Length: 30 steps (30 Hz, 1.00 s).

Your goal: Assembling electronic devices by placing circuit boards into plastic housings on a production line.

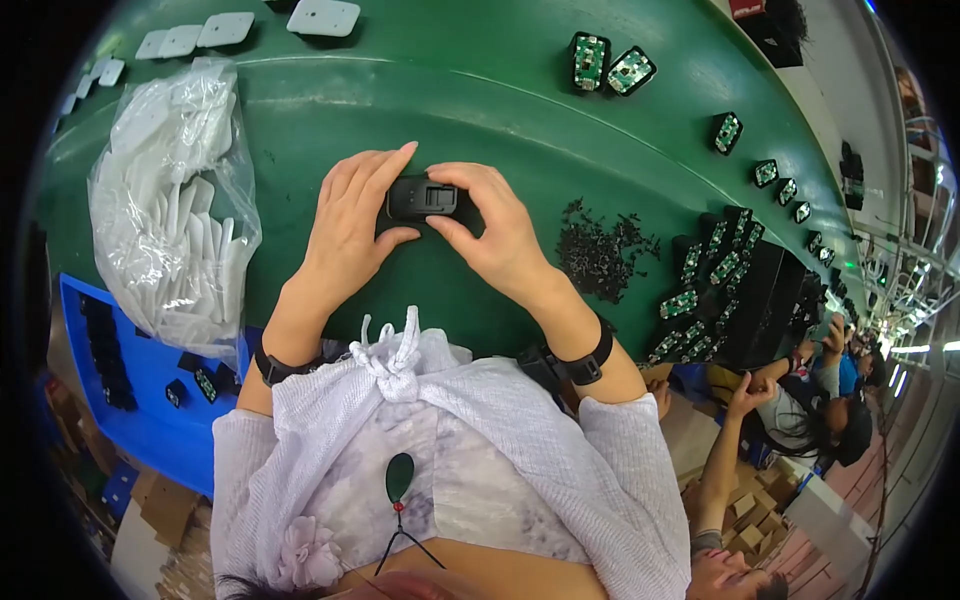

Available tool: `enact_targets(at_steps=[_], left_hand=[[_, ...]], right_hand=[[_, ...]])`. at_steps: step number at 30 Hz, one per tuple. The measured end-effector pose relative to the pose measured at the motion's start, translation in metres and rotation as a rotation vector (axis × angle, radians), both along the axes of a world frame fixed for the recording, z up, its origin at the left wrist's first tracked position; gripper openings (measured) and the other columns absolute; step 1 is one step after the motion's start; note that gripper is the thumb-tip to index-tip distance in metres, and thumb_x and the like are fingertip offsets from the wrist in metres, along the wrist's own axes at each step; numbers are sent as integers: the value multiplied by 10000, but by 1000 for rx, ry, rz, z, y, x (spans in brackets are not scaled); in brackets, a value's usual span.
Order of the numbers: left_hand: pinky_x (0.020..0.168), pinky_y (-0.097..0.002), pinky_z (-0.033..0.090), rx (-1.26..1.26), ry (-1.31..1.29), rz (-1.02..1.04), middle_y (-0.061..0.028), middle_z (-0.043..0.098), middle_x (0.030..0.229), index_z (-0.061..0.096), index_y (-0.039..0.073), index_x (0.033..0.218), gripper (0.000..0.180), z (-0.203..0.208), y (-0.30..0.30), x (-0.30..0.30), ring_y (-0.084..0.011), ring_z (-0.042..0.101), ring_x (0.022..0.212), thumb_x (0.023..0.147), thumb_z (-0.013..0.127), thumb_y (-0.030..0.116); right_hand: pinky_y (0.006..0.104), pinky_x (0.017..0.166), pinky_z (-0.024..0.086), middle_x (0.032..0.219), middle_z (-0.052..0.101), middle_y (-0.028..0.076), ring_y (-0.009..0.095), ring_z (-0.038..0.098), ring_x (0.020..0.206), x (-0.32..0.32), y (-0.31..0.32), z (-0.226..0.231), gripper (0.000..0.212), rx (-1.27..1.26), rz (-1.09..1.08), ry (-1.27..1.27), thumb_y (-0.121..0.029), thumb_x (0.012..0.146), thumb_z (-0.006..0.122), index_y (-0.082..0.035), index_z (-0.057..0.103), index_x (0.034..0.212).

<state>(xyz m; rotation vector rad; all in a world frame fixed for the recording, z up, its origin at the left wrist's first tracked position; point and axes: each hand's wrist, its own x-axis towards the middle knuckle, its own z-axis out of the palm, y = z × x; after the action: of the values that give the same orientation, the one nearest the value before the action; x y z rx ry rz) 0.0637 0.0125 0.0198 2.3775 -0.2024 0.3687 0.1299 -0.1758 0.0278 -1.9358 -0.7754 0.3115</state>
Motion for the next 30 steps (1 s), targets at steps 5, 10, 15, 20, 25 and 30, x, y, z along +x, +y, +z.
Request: enact_targets(at_steps=[5,10,15,20,25,30], left_hand=[[1011,-427,371,-89,46,1,-93,549,1246,401,104,1407,890,-10,1,-6,-304,478,1185,612,800,58],[1006,-439,378,-43,-1,19,-106,557,1197,433,105,1386,834,-10,-2,-7,-298,489,1151,632,788,67],[1010,-438,375,-35,5,-5,-102,563,1199,474,97,1355,767,-10,-3,-1,-302,488,1160,651,778,74],[1013,-436,379,-39,25,-47,-102,559,1225,497,75,1331,718,0,3,-2,-306,488,1172,667,769,90],[1016,-445,381,-36,75,-48,-112,560,1236,501,64,1324,694,-3,4,-2,-316,482,1189,681,762,91],[1042,-446,373,-38,102,-54,-100,559,1262,498,60,1323,674,-1,6,-3,-303,481,1210,696,747,69]], right_hand=[[335,996,430,1231,588,116,216,555,1150,-2,-10,6,433,47,-22,-28,19,777,711,0,561,1184],[324,989,429,1216,591,103,206,564,1122,17,-42,12,446,30,-302,-4,1,795,711,1,546,1210],[345,974,437,1195,608,108,256,578,1113,25,-59,7,436,-242,-242,-288,-33,778,725,-31,571,1186],[366,920,454,1148,624,113,275,583,1078,46,-59,42,414,-429,-190,-527,-102,773,738,-34,595,1155],[329,840,485,1147,607,106,245,584,1033,129,-68,48,376,-338,-615,-305,-149,849,671,-77,593,1210],[419,923,478,1328,475,126,336,484,1197,191,-92,24,546,-921,-117,-859,-44,769,638,-190,531,1284]])
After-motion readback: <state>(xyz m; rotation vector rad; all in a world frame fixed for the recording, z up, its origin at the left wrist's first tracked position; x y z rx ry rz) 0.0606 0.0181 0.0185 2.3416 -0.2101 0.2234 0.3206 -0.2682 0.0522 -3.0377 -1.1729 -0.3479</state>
